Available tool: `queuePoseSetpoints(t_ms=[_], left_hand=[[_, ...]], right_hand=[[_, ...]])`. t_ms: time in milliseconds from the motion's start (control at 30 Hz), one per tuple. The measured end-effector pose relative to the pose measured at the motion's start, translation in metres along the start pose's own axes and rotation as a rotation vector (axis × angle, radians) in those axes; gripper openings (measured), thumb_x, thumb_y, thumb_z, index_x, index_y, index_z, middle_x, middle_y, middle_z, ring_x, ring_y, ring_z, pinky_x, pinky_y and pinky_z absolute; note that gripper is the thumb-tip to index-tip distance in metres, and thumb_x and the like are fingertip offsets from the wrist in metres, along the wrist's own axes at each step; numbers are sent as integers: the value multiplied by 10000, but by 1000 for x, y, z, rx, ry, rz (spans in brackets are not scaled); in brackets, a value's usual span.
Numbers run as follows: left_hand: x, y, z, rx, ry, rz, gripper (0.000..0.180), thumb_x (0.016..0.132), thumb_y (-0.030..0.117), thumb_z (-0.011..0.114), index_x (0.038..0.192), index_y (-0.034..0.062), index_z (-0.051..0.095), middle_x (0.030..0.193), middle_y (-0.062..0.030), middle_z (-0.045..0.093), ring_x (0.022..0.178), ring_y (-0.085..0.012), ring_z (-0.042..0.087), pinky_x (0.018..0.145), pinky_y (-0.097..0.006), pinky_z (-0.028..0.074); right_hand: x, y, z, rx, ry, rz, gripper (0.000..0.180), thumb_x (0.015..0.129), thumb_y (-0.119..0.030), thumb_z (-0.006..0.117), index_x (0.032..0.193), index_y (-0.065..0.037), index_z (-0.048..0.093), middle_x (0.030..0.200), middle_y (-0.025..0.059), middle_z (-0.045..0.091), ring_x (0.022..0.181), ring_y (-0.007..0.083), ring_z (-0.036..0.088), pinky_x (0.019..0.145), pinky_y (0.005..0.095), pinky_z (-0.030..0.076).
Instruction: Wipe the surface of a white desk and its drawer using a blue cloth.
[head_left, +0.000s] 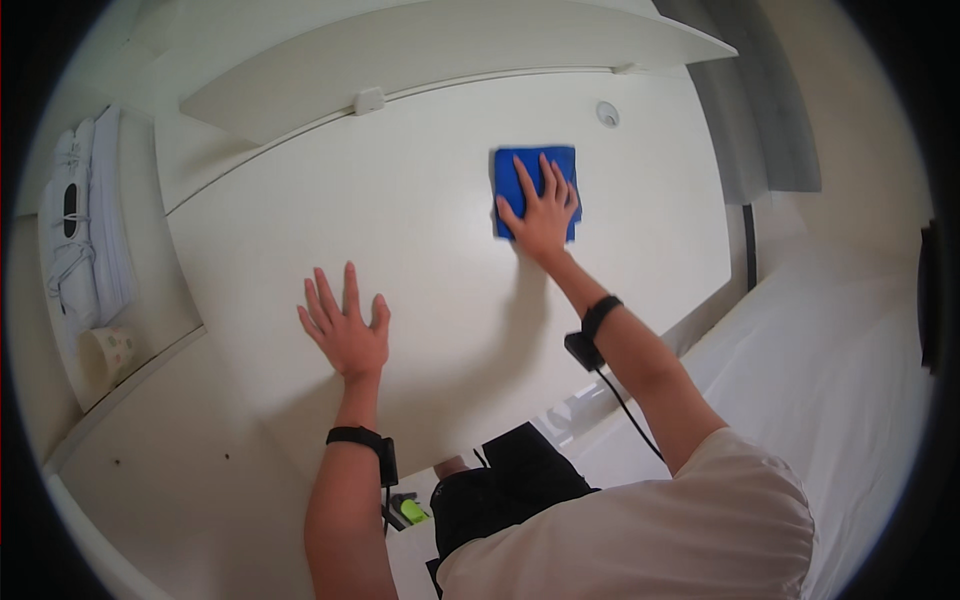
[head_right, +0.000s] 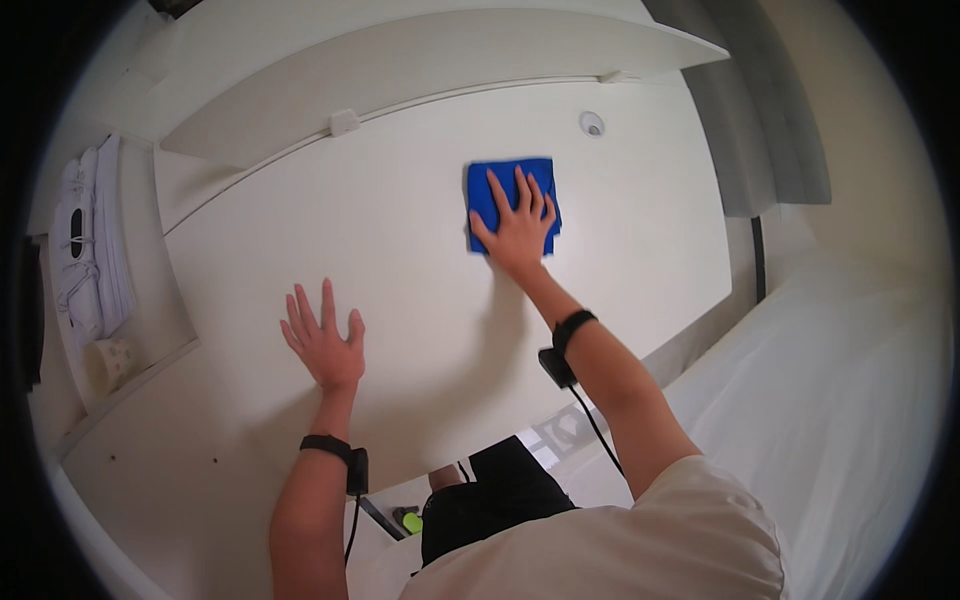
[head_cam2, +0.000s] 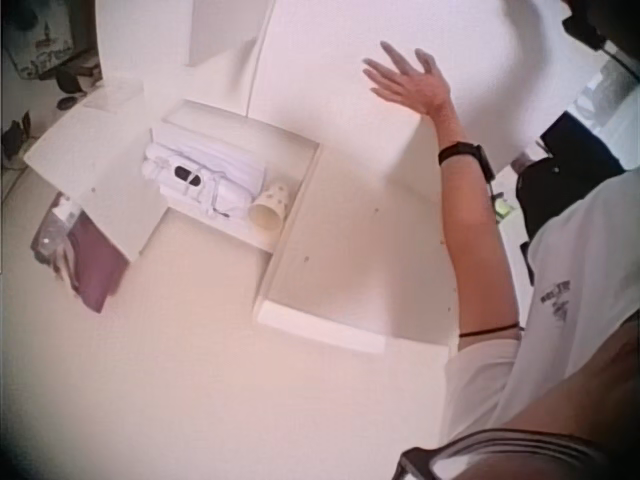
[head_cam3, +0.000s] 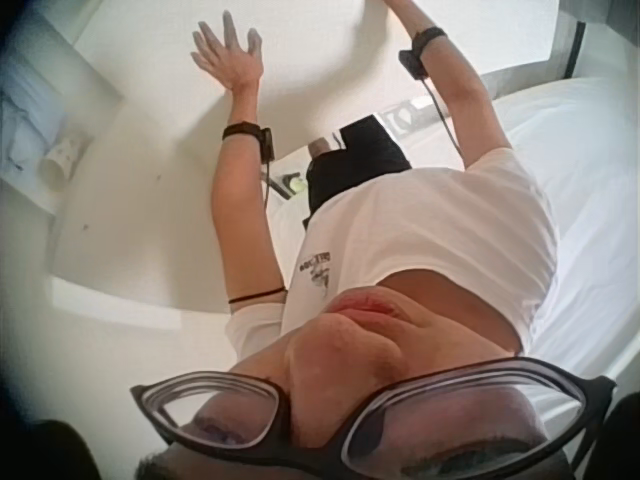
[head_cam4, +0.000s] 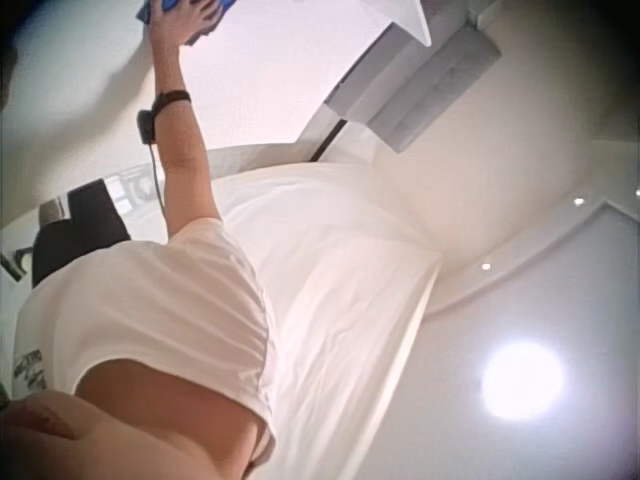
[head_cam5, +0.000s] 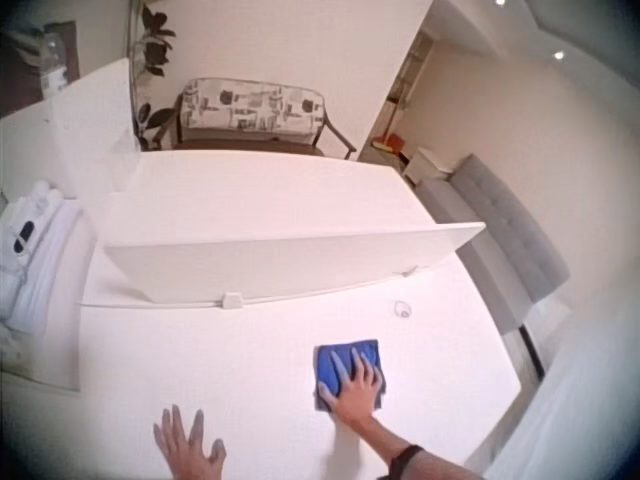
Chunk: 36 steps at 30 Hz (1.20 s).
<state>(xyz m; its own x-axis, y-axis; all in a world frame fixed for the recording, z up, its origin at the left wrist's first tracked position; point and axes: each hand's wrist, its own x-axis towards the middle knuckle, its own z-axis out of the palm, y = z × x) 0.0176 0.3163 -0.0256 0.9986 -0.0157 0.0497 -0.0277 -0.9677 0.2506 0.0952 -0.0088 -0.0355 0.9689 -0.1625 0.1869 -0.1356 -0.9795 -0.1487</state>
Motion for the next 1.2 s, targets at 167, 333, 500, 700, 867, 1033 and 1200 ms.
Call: queuePoseSetpoints(t_ms=[167, 333, 500, 700, 867, 1033, 1200], left_hand=[[1, 0, -1, -30, 19, 5, 655, 931, 386, 641, 1541, 223, 467, 1654, -173, 281, 1518, -390, 258, 1203, -624, 185], [0, 0, -3, -47, -42, -15, 588, 968, 316, 569, 1537, 201, 477, 1654, -182, 286, 1521, -396, 255, 1214, -611, 145], [1, 0, -4, -63, -22, -13, 542, 1004, 237, 486, 1544, 196, 465, 1657, -172, 282, 1534, -383, 235, 1220, -603, 128], [-2, -1, -2, -52, -47, -24, 545, 998, 209, 466, 1543, 198, 463, 1658, -175, 278, 1543, -377, 212, 1232, -593, 106], [-2, 1, -2, -31, -40, -3, 551, 1001, 202, 461, 1551, 180, 447, 1661, -175, 271, 1544, -387, 204, 1232, -598, 114], [8, 20, -11, -128, 130, -5, 548, 975, 197, 554, 1515, 139, 480, 1548, -208, 407, 1427, -428, 344, 1169, -577, 230], [45, 71, 1, -133, 111, 147, 457, 905, 236, 696, 1337, 116, 605, 1307, -175, 533, 1212, -393, 469, 1056, -538, 339]], right_hand=[[74, -90, 35, 36, 27, -60, 700, 924, -577, 560, 1552, -292, 436, 1607, 186, 352, 1503, 366, 248, 1171, 623, 127], [51, -169, 38, 138, -108, -111, 704, 963, -555, 523, 1580, -245, 386, 1655, 203, 259, 1531, 385, 187, 1183, 642, 80], [-24, -172, 1, 328, -241, -264, 569, 1034, -383, 481, 1579, -241, 401, 1662, 176, 264, 1535, 363, 218, 1203, 580, 136], [-37, -46, -29, 404, -144, -38, 565, 1001, -204, 527, 1560, -206, 440, 1640, 172, 327, 1513, 390, 293, 1178, 516, 270], [-10, 16, -18, 156, -164, -170, 536, 1030, -261, 471, 1561, -206, 425, 1648, 149, 314, 1515, 367, 285, 1224, 521, 206], [-8, 18, -15, 193, -147, -150, 519, 1027, -261, 475, 1542, -209, 454, 1633, 140, 346, 1507, 356, 306, 1228, 513, 217], [-6, 20, -18, 225, -146, -122, 488, 1017, -246, 501, 1504, -207, 507, 1611, 128, 391, 1490, 341, 342, 1219, 505, 248]])
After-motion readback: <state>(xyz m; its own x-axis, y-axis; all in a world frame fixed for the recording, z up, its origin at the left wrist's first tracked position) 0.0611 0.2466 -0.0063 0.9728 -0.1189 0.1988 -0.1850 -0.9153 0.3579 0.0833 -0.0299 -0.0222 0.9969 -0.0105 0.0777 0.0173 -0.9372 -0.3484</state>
